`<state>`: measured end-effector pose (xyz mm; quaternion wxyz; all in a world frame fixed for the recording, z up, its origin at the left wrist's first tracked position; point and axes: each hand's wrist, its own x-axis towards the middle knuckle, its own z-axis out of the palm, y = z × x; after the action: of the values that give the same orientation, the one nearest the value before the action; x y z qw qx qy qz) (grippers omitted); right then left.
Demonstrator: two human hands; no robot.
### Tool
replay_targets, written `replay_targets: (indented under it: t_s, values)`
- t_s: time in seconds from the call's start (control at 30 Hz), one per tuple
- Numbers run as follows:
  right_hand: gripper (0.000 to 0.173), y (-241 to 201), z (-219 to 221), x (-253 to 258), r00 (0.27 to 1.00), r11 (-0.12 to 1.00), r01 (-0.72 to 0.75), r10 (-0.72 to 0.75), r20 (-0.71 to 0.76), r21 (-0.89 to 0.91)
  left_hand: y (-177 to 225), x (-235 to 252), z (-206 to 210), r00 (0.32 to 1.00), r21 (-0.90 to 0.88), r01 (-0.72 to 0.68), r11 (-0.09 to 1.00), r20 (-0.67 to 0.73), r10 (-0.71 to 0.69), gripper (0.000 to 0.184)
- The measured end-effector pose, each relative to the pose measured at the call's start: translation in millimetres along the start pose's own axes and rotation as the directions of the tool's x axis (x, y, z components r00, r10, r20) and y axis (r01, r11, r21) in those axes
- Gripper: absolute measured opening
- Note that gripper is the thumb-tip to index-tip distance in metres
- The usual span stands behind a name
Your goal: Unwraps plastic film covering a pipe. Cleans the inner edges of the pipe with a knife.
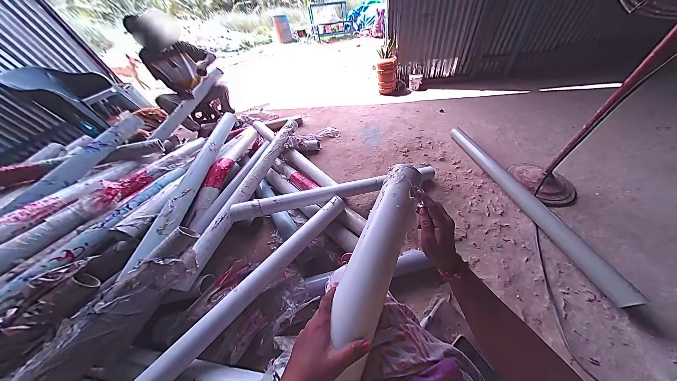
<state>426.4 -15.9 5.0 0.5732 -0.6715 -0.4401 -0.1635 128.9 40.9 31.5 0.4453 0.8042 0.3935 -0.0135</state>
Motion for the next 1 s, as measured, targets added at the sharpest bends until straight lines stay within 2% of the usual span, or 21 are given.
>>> replay_targets:
  t_s: [0.07, 0.23, 0.33, 0.43, 0.5, 0.63, 0.87, 0.93, 0.97, 1.0]
  values:
    - [0.039, -11, -1, -12, 0.995, 0.981, 0.100, -0.102, -0.004, -0.168, -1, 3, 0, 1.000, -0.024, -0.031, 0.999, -0.006, 0.030, 0.116]
    - [0.039, -2, 5, -24, 0.984, 0.936, 0.087, -0.028, 0.175, -0.341, -2, 1, 1, 0.999, -0.034, -0.043, 0.999, 0.002, 0.043, 0.120]
    - [0.038, 17, 8, -12, 0.980, 0.952, 0.031, 0.030, 0.195, -0.304, -10, 0, -2, 0.997, -0.044, -0.072, 0.996, 0.004, 0.072, 0.121]
    - [0.037, 26, 19, -1, 0.977, 0.962, 0.056, 0.002, 0.212, -0.268, -14, 3, -6, 0.998, -0.032, -0.063, 0.997, 0.003, 0.063, 0.123]
    - [0.038, 23, 27, 5, 0.975, 0.959, 0.054, 0.010, 0.224, -0.278, -13, 3, -8, 0.999, -0.033, -0.051, 0.998, 0.001, 0.051, 0.122]
    - [0.038, 8, 34, 14, 0.955, 0.960, -0.058, 0.134, 0.266, -0.274, -14, 3, -9, 0.999, -0.034, -0.035, 0.999, -0.008, 0.034, 0.123]
    - [0.037, 4, 48, 13, 0.974, 0.962, -0.061, 0.116, 0.197, -0.265, -20, 3, -12, 1.000, -0.036, -0.008, 0.999, 0.014, 0.009, 0.121]
    - [0.038, 1, 52, 19, 0.957, 0.934, -0.116, 0.196, 0.214, -0.339, -21, 2, -13, 1.000, -0.036, 0.005, 0.999, 0.016, -0.005, 0.121]
    - [0.039, 0, 51, 28, 0.916, 0.898, -0.205, 0.316, 0.247, -0.389, -22, 0, -14, 1.000, -0.029, 0.011, 1.000, 0.020, -0.011, 0.121]
    - [0.040, 4, 47, 39, 0.843, 0.848, -0.307, 0.453, 0.290, -0.432, -23, -2, -13, 1.000, -0.025, 0.011, 1.000, 0.024, -0.011, 0.122]
